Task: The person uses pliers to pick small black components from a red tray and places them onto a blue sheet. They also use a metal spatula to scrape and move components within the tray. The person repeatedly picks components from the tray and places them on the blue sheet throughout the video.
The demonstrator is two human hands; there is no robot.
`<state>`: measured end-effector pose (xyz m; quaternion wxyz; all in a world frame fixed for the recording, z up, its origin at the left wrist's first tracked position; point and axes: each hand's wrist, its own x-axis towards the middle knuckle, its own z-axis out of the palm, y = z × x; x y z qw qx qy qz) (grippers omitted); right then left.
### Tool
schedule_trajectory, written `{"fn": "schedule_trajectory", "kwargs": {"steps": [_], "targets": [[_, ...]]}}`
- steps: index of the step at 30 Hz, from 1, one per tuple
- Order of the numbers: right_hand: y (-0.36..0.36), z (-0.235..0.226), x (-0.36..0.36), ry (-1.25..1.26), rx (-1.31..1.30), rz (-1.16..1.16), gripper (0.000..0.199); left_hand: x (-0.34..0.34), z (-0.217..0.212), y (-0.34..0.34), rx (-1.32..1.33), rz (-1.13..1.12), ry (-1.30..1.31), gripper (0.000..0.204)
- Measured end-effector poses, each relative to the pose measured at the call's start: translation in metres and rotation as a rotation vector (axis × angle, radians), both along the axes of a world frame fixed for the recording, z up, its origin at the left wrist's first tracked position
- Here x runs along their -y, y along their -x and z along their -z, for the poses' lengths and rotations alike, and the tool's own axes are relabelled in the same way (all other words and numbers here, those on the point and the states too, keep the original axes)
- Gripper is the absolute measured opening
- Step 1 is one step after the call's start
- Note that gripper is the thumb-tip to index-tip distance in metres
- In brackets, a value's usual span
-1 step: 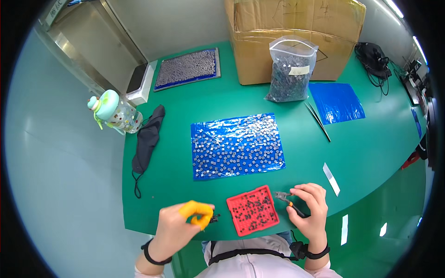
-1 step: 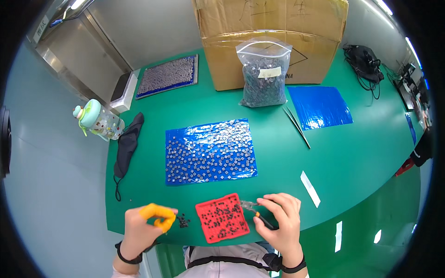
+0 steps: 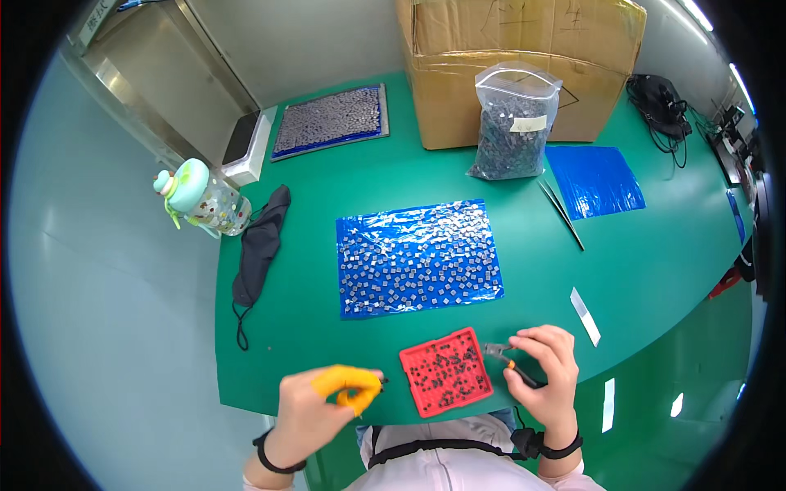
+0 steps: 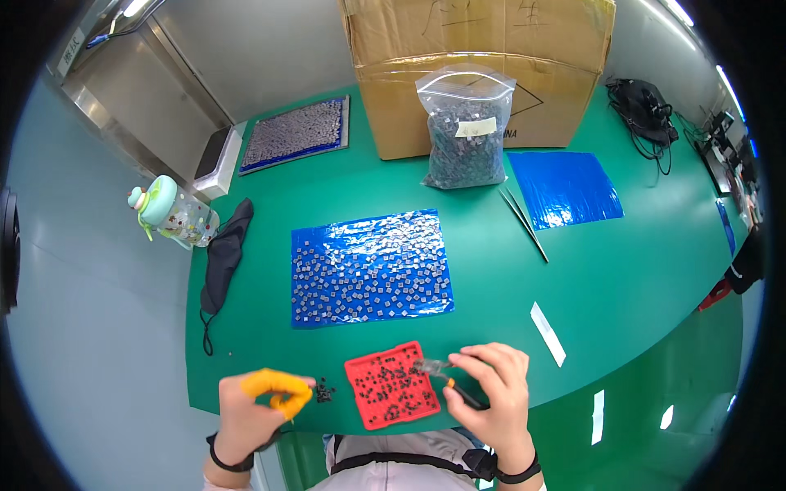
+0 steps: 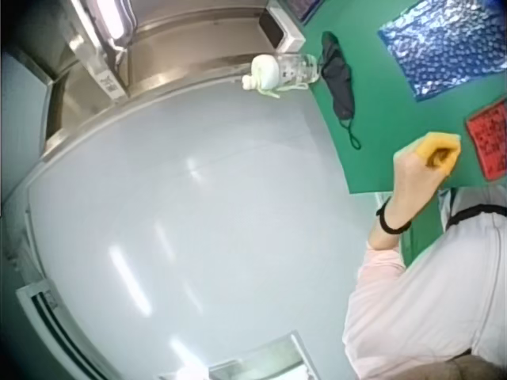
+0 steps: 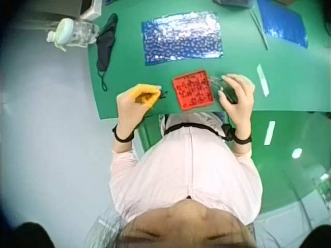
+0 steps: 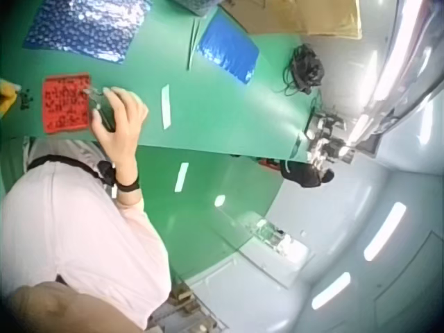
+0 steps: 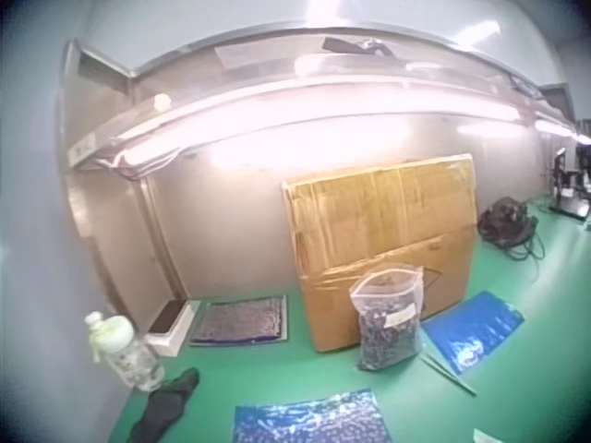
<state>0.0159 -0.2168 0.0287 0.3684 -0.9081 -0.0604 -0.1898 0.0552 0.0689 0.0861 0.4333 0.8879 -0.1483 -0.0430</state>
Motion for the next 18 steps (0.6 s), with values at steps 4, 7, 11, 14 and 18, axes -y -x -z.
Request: {"fn": "schedule_trajectory", "kwargs": {"steps": [4, 7, 11, 14, 18], "targets": [[0.001, -0.017, -0.013, -0.129, 0.010, -0.242, 0.045, 0.016, 0.009, 0.032, -0.250, -0.083, 0.532, 0.019], [0.001, -0.023, -0.020, -0.140, 0.016, -0.354, 0.045, 0.037, 0.019, 0.035, -0.216, -0.120, 0.739, 0.024], [0.001, -0.025, -0.022, -0.157, -0.005, -0.353, 0.044, 0.044, 0.019, 0.033, -0.150, -0.128, 0.775, 0.026], [0.003, -0.024, -0.021, -0.149, -0.006, -0.334, 0.043, 0.041, 0.020, 0.035, -0.126, -0.102, 0.651, 0.026], [0.003, -0.020, -0.025, -0.203, -0.027, -0.325, 0.045, 0.037, 0.022, 0.037, -0.113, -0.043, 0.712, 0.032]]}}
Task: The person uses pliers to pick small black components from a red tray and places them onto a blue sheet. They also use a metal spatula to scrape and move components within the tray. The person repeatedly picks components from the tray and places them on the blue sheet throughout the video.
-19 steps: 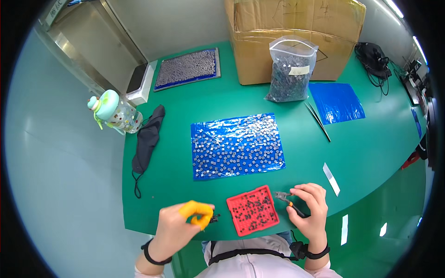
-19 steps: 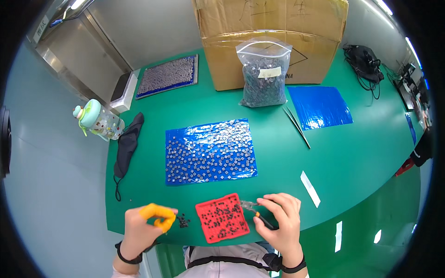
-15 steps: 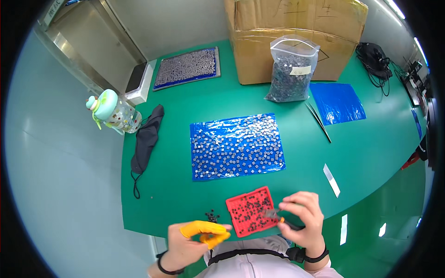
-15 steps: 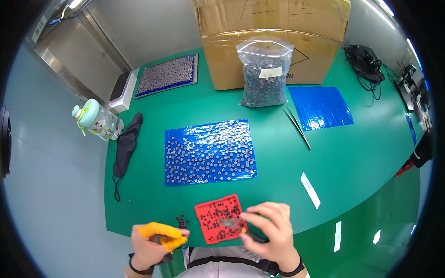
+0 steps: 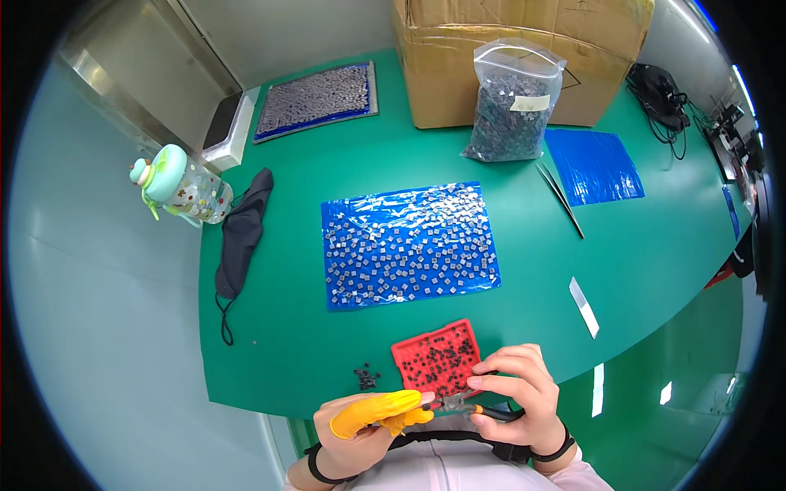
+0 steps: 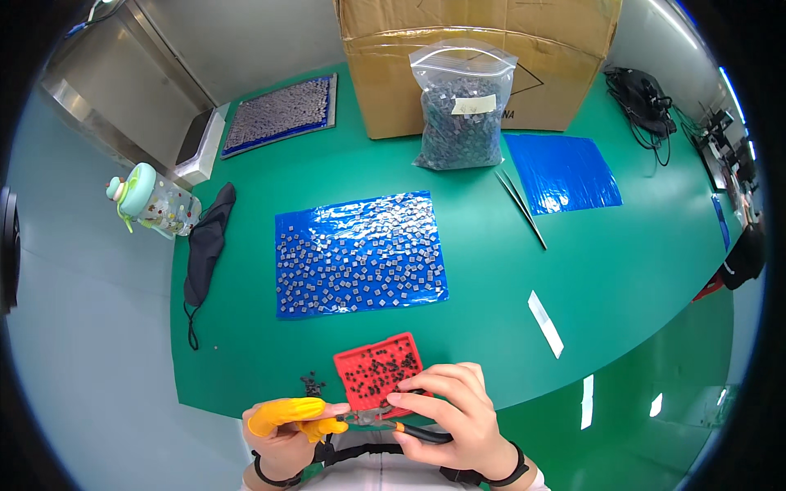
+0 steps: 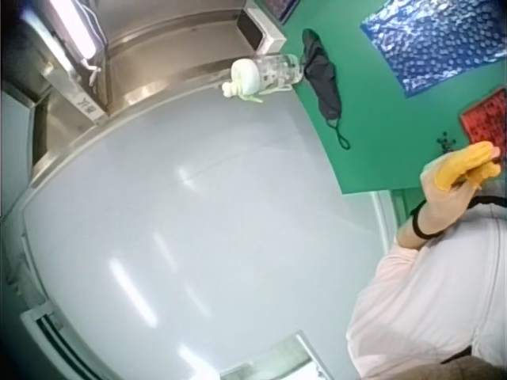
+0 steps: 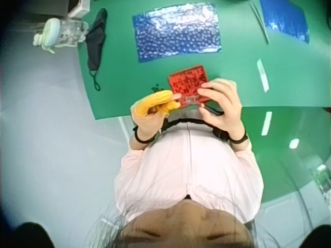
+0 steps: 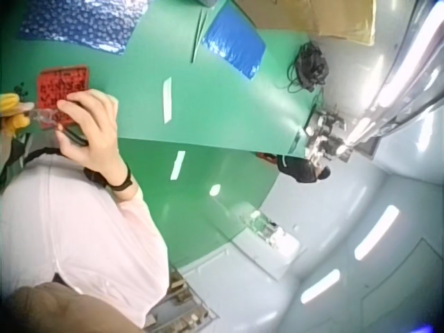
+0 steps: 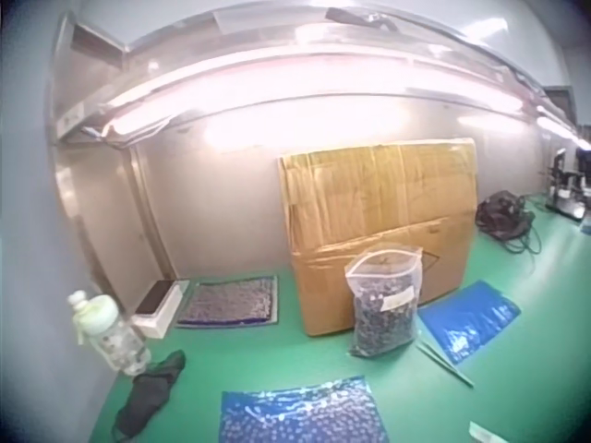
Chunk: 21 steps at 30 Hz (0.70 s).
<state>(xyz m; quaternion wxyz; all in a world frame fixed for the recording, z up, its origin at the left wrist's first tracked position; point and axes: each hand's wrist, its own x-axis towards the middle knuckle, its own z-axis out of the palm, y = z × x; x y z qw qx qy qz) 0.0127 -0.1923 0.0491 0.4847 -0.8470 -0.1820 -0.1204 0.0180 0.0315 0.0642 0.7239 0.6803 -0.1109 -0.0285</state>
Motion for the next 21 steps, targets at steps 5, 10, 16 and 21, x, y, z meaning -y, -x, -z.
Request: {"fn": "schedule_trajectory", "kwargs": {"steps": [5, 10, 16, 21], "targets": [[0.000, -0.001, 0.000, 0.080, 0.038, 0.009, 0.046, -0.006, -0.003, 0.000, 0.082, 0.026, -0.207, 0.034], [0.001, -0.001, 0.000, 0.046, 0.018, 0.005, 0.045, -0.011, 0.005, 0.002, 0.063, 0.097, -0.183, 0.035], [0.000, 0.002, 0.000, -0.044, -0.092, -0.050, 0.044, -0.017, 0.012, 0.003, -0.006, 0.161, -0.118, 0.034], [0.002, 0.001, 0.000, -0.027, -0.103, -0.038, 0.045, -0.014, 0.009, 0.001, 0.026, 0.155, -0.137, 0.032]]}}
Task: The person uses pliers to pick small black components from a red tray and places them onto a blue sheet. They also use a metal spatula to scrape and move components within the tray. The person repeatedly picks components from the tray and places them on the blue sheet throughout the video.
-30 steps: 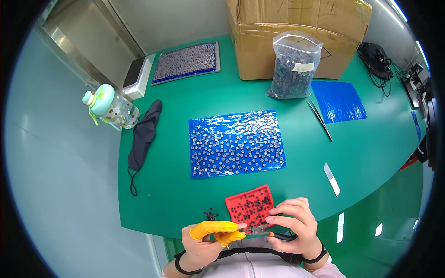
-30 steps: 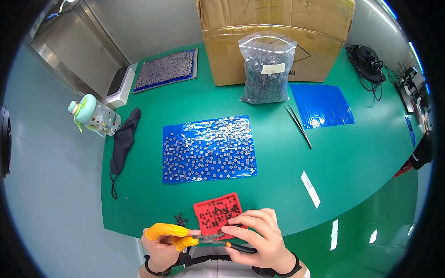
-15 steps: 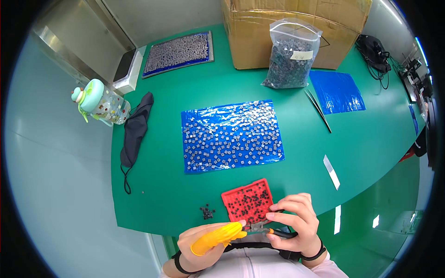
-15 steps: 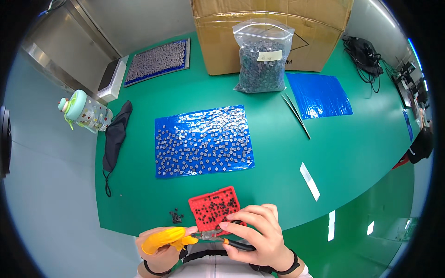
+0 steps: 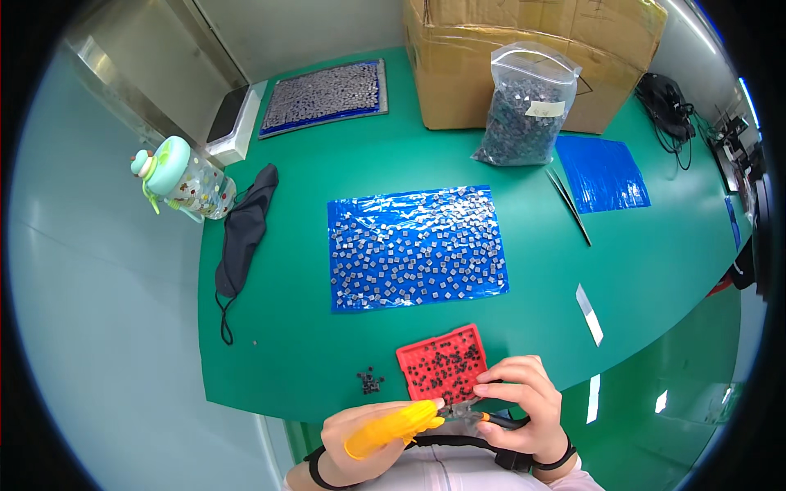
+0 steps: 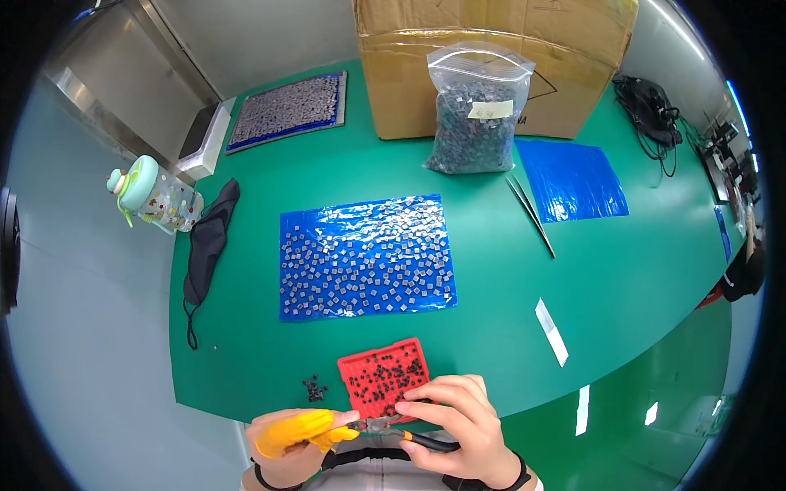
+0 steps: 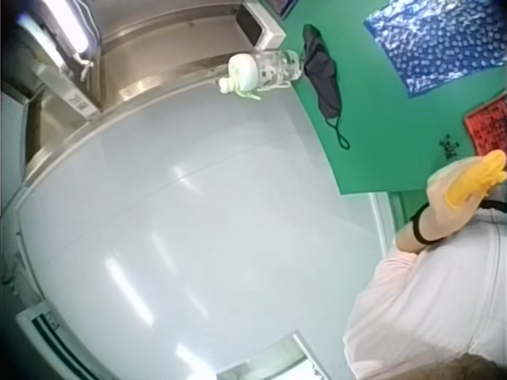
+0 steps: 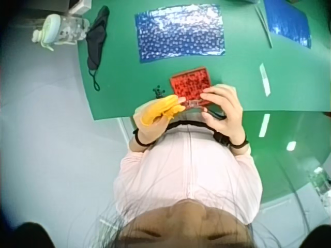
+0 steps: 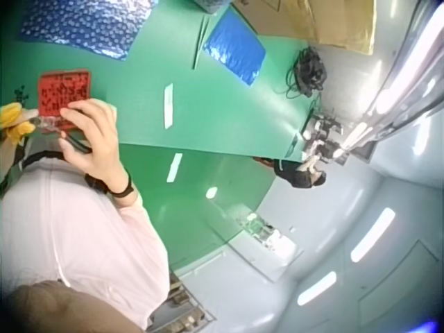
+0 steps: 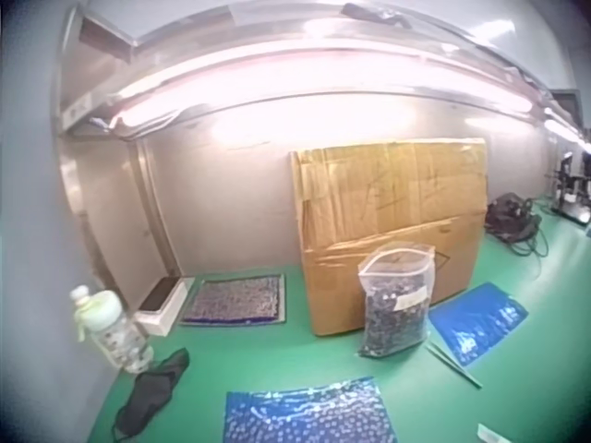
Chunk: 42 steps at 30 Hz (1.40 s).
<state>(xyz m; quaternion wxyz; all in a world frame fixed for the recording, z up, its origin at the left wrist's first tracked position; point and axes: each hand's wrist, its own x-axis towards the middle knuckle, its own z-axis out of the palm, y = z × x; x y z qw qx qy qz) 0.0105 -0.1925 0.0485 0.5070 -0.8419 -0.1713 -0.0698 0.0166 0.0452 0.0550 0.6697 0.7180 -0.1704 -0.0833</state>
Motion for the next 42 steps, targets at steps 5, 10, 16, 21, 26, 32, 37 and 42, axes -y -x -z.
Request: {"fn": "schedule_trajectory", "kwargs": {"steps": [5, 10, 16, 21, 26, 32, 37, 42], "targets": [[0.001, -0.002, -0.001, 0.118, 0.137, 0.066, 0.037, 0.007, -0.006, -0.010, 0.274, -0.008, -0.125, 0.033], [0.002, -0.002, 0.002, 0.136, 0.186, 0.081, 0.037, 0.008, -0.009, -0.009, 0.221, 0.018, -0.122, 0.033], [0.004, -0.002, 0.001, 0.125, 0.239, 0.108, 0.039, 0.015, -0.014, -0.008, 0.043, -0.066, -0.099, 0.037], [0.006, 0.000, 0.000, 0.130, 0.235, 0.110, 0.039, 0.015, 0.004, -0.005, 0.060, -0.068, -0.046, 0.032], [0.006, 0.000, -0.002, 0.147, 0.241, 0.097, 0.037, 0.021, 0.009, -0.005, 0.026, 0.026, 0.062, 0.025], [0.008, 0.001, -0.001, 0.156, 0.247, 0.098, 0.040, 0.019, 0.012, -0.003, 0.054, 0.101, 0.012, 0.028], [0.008, 0.001, -0.001, 0.173, 0.255, 0.106, 0.036, 0.019, 0.012, -0.003, 0.034, 0.103, 0.005, 0.026], [0.009, 0.002, 0.000, 0.162, 0.253, 0.104, 0.042, 0.016, 0.008, -0.004, -0.068, 0.159, 0.022, 0.020]]}}
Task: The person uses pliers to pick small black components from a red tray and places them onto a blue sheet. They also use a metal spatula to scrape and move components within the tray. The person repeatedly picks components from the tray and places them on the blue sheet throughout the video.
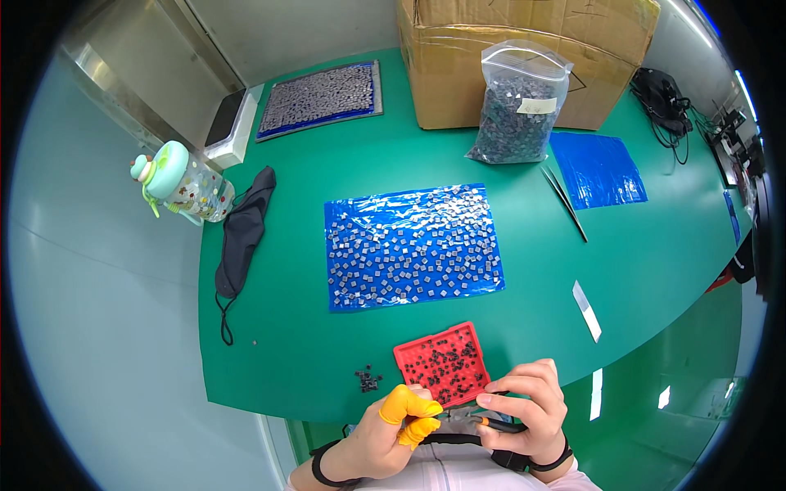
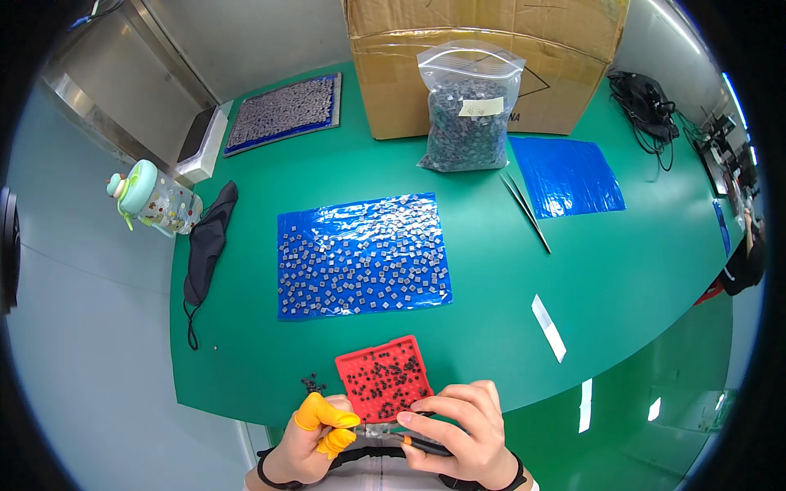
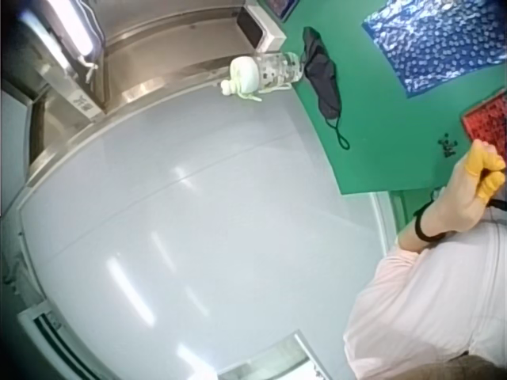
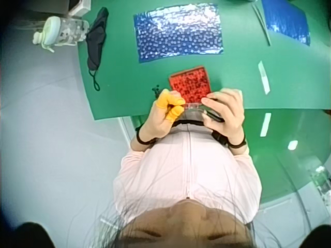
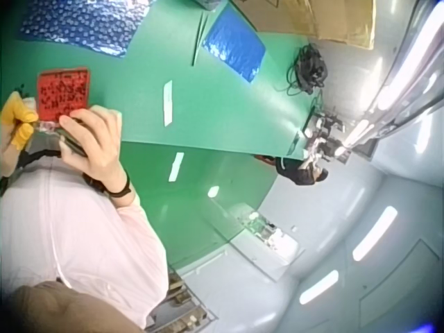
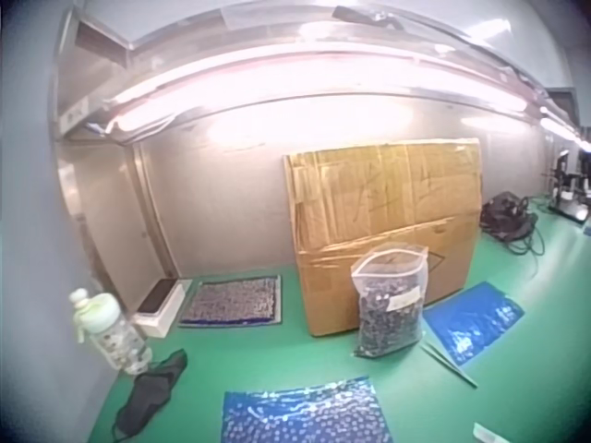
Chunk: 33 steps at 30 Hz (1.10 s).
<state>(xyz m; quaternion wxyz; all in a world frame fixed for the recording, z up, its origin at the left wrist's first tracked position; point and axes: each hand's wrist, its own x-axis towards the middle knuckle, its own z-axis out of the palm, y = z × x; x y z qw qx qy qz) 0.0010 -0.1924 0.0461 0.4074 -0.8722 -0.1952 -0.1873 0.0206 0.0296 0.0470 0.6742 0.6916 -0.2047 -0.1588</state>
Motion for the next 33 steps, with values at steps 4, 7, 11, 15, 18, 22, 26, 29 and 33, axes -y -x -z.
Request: {"fn": "schedule_trajectory", "kwargs": {"steps": [4, 7, 11, 15, 18, 22, 26, 29, 33], "targets": [[0.000, -0.001, 0.000, 0.004, -0.008, -0.012, 0.041, -0.001, 0.003, 0.002, -0.194, 0.039, 0.107, 0.010], [0.000, -0.002, 0.001, 0.000, -0.015, -0.019, 0.039, -0.006, 0.004, 0.000, -0.381, 0.124, 0.164, 0.009], [-0.001, -0.003, 0.001, -0.017, -0.034, -0.021, 0.040, -0.009, 0.003, -0.003, -0.437, 0.202, 0.070, 0.018], [0.000, -0.001, 0.002, -0.062, -0.052, 0.002, 0.042, -0.006, -0.003, -0.006, -0.325, 0.167, 0.023, 0.022], [0.000, -0.002, 0.002, -0.098, -0.058, 0.031, 0.043, 0.004, 0.003, -0.001, -0.081, -0.072, 0.058, 0.025], [0.000, -0.003, 0.002, -0.086, -0.055, 0.025, 0.042, 0.007, 0.000, 0.000, 0.139, -0.123, -0.003, 0.035], [0.000, -0.003, -0.001, -0.079, -0.049, 0.013, 0.041, 0.012, 0.002, 0.004, 0.139, -0.168, 0.060, 0.027], [0.000, -0.002, -0.001, -0.064, -0.038, -0.001, 0.041, 0.012, 0.002, 0.003, 0.102, -0.122, 0.089, 0.015], [0.001, -0.001, 0.000, -0.052, -0.019, -0.005, 0.041, 0.008, 0.005, 0.001, 0.034, -0.011, 0.107, 0.009]]}}
